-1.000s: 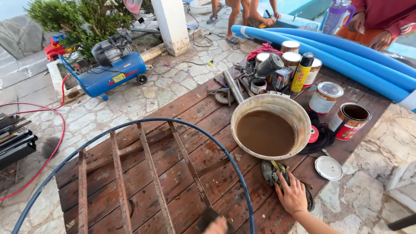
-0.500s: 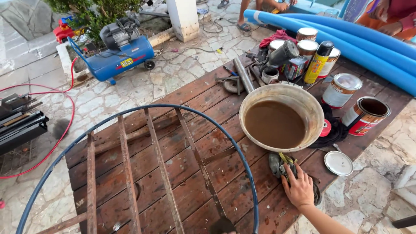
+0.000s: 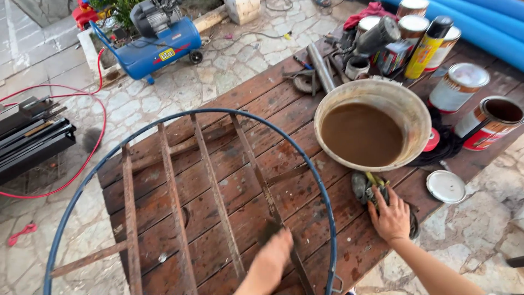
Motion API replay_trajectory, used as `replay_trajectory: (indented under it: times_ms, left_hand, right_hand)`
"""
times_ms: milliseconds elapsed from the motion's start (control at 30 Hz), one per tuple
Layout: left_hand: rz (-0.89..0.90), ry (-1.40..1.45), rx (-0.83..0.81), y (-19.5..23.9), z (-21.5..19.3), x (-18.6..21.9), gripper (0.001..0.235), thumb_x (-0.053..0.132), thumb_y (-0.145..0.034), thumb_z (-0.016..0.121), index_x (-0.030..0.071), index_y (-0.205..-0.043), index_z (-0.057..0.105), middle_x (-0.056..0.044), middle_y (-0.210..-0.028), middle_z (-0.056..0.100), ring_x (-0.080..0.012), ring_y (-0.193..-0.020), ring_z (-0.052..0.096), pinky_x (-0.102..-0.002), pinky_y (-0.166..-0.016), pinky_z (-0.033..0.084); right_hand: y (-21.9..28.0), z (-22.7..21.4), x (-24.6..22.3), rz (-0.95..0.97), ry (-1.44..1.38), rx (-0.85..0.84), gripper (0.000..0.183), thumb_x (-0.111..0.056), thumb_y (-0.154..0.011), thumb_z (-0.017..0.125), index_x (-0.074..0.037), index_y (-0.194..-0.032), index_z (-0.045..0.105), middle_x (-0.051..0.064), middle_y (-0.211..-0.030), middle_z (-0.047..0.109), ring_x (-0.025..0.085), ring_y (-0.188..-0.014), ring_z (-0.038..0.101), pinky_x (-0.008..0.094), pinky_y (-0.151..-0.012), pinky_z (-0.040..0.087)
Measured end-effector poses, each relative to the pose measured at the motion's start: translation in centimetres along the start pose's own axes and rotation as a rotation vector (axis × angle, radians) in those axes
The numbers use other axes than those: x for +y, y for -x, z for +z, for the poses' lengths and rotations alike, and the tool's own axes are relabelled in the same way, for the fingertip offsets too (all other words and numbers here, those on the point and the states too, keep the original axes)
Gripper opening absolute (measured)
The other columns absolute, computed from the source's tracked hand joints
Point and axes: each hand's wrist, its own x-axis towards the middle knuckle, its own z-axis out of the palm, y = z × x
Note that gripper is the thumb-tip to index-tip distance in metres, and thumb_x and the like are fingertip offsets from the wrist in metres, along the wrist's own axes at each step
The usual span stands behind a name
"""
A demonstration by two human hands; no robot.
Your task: Sanding a circular metal grate using a sanding sponge and water
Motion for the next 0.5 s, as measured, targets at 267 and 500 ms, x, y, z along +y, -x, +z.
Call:
replay_trajectory:
  times_ms: [267,500]
  left_hand:
    - [0.243,0.647,0.860,11.2,-7.3,4.4,0.046,0.008,-0.110,0.042,-0.016,-0.150,0.042,-0.030,-0.158,0.040,-0.0428,-0.149,0.035,-0.051,-0.123,0.027]
    - [-0.285,0.433,0.996,4.3,-9.7,-8.5,0.050,0.005,-0.105,0.034,-0.015,-0.150,0.038,-0.033,-0.154,0.044,-0.0402,-0.145,0.045,-0.045,-0.125,0.033]
  right_hand:
    - [1.0,0.6,0.5,-0.048,0.016,0.040,0.052,-0.044,-0.099,0.061,-0.027,-0.148,0.065,0.017,-0.143,0.064,0.039,-0.098,0.067,0.051,-0.080,0.053]
    - [0.6,-1.1,-0.2,-0.081,0.017,0.049,0.048,-0.040,-0.104,0.061,-0.023,-0.148,0.069,0.019,-0.143,0.066,0.039,-0.101,0.067,0.050,-0.083,0.054]
